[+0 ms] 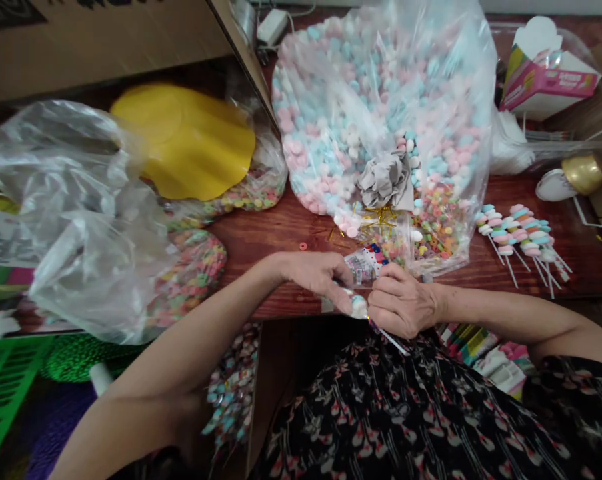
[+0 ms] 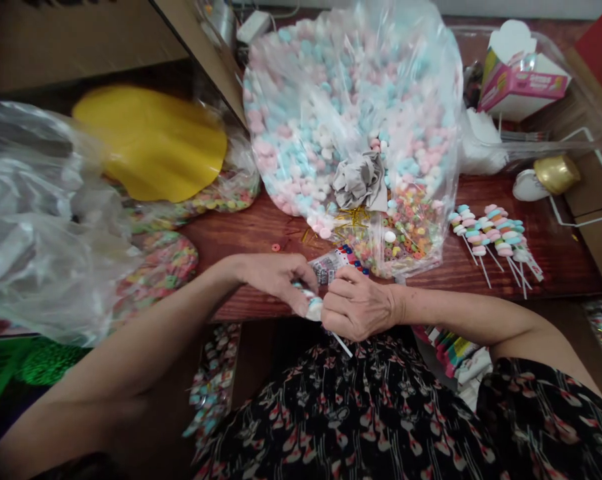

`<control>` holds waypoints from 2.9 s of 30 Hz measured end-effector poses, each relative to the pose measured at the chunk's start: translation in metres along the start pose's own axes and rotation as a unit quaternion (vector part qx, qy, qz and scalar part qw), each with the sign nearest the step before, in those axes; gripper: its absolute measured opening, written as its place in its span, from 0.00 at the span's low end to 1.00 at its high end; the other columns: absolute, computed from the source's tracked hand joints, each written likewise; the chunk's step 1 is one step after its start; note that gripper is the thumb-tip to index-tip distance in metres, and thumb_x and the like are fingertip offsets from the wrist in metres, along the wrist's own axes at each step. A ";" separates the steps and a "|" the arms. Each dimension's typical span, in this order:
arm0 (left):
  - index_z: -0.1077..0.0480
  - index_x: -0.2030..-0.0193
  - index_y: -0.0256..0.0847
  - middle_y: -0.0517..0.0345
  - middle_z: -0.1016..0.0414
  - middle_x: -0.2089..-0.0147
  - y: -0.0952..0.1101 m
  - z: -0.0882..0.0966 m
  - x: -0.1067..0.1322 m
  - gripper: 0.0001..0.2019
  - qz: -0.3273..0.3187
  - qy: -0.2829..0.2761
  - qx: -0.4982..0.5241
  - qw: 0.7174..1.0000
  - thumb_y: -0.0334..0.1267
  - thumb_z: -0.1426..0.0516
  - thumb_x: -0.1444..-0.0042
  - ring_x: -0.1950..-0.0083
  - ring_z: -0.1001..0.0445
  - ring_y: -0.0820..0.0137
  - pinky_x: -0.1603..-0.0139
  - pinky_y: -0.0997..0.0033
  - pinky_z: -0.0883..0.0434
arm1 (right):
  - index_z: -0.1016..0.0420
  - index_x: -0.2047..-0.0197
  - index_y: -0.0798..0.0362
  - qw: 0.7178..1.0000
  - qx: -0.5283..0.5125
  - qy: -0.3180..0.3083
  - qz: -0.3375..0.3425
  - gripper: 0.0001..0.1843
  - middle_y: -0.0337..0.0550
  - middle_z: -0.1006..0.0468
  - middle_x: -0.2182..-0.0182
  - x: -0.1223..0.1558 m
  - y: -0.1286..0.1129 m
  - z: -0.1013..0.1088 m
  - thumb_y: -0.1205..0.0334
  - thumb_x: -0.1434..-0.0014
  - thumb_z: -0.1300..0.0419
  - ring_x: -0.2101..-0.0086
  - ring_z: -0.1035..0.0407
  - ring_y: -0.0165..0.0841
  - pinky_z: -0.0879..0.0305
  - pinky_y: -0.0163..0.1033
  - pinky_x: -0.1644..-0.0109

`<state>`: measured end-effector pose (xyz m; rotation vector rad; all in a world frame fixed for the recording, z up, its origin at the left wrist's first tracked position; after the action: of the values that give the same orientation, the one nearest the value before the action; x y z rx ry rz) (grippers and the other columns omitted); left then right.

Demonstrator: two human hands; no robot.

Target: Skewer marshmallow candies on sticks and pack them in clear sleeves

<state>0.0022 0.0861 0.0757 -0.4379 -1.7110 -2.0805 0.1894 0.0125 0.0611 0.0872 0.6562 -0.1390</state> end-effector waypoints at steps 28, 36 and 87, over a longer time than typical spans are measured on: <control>0.25 0.54 0.41 0.50 0.22 0.57 -0.012 -0.108 0.032 0.11 -0.103 0.634 -0.193 0.741 0.28 0.45 0.41 0.56 0.24 0.68 0.55 0.68 0.27 | 0.42 0.75 0.52 0.647 -0.598 0.034 -0.472 0.13 0.31 0.41 0.81 -0.031 -0.009 -0.072 0.60 0.39 0.49 0.79 0.47 0.24 0.48 0.31 0.73; 0.28 0.69 0.38 0.55 0.24 0.69 -0.087 -0.205 0.125 0.09 0.341 0.453 -0.126 0.814 0.24 0.47 0.48 0.67 0.25 0.68 0.64 0.70 0.29 | 0.31 0.65 0.55 0.922 -0.264 -0.078 -0.273 0.07 0.46 0.28 0.68 -0.023 -0.029 -0.074 0.73 0.41 0.49 0.65 0.39 0.34 0.41 0.40 0.59; 0.28 0.72 0.40 0.55 0.27 0.69 -0.057 -0.066 -0.050 0.07 -0.045 0.665 -0.267 0.696 0.32 0.43 0.42 0.64 0.31 0.67 0.60 0.65 0.32 | 0.25 0.64 0.56 0.597 0.332 0.236 -0.691 0.15 0.48 0.23 0.69 0.226 0.004 0.078 0.54 0.40 0.46 0.66 0.30 0.38 0.36 0.42 0.58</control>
<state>0.0188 0.0367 -0.0100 0.8786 -0.2424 -1.9479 0.4142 -0.0164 -0.0161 0.3302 1.0549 -1.9738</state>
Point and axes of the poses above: each hand's wrist, its own x-axis away from the middle knuckle, its own z-axis out of the back of the hand, y = z × x, the point moved 2 cm from there along -x, towards the middle knuckle
